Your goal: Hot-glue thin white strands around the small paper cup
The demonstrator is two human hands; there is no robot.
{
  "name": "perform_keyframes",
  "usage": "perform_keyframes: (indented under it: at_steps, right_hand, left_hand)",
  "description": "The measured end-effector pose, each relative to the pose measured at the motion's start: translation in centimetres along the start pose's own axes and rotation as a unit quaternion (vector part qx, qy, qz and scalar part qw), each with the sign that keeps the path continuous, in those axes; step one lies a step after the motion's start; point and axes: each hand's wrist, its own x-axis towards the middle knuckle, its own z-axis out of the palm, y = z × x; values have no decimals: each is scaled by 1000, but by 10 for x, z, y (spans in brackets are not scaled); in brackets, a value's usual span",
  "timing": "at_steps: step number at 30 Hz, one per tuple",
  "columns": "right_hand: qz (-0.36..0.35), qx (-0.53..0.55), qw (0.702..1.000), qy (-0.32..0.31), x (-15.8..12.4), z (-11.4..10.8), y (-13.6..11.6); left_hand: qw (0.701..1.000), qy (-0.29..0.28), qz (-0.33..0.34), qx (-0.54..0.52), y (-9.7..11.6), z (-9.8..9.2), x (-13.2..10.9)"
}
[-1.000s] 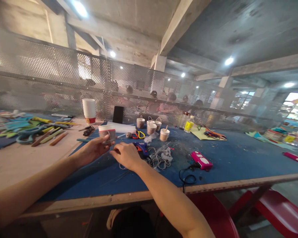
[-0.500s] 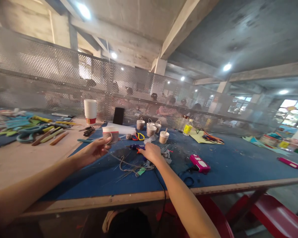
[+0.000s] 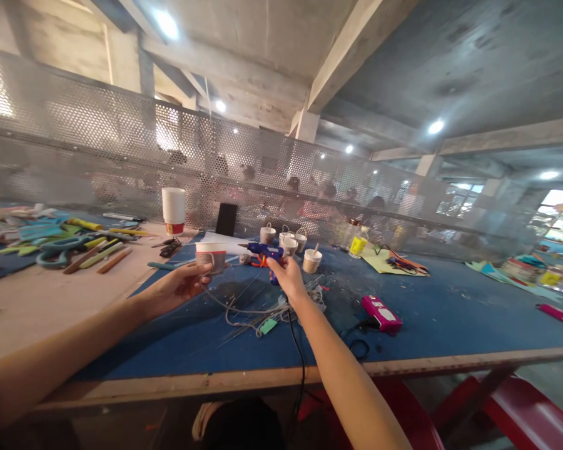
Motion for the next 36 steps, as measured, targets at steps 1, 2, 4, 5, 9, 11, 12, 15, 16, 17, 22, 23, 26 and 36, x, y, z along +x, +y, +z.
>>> perform_keyframes:
  at_steps: [1, 2, 4, 5, 9, 11, 12, 15, 16, 17, 22, 23, 26, 36]
  right_hand:
    - [0, 72, 997, -11, -2, 2, -3]
    - [-1, 122, 992, -28, -5, 5, -7]
    - [5, 186, 981, -58, -12, 10, -14]
    - [7, 209, 975, -74, -16, 12, -17]
    - [-24, 228, 966, -117, -27, 15, -28]
    - [-34, 197, 972, -124, -30, 16, -33]
    - [-38, 180, 975, -125, -32, 16, -35]
    - [-63, 141, 980, -125, -38, 19, -39]
    - [-72, 132, 981, -123, -40, 20, -40]
    - [-78, 121, 982, -119, -42, 21, -41]
    - [-92, 52, 989, -101, -51, 24, -42]
    - [-98, 31, 990, -97, -52, 23, -42]
    - [-123, -48, 988, -76, -53, 23, -42]
    - [-210, -185, 960, -14, -49, 27, -28]
  left_hand:
    - [1000, 2, -2, -2, 0, 0, 1]
    - [1000, 3, -3, -3, 0, -1, 1]
    - [1000, 7, -5, -1, 1, 0, 2]
    - [1000, 10, -6, 1, 1, 1, 1]
    - [1000, 18, -7, 12, 1, 3, 0]
    - [1000, 15, -4, 16, 0, 3, -1]
    - [1000, 13, -1, 18, 0, 3, -1]
    - [1000, 3, 4, 19, -2, 1, 1]
    - [1000, 0, 1, 19, -2, 0, 1]
    - [1000, -2, -1, 19, -2, 0, 1]
    - [1000, -22, -8, 20, -2, 1, -1]
    - [999, -24, -10, 20, -2, 1, -1]
    - [999, -27, -15, 21, -2, 0, 0]
    - [999, -35, -6, 25, -5, -3, 1]
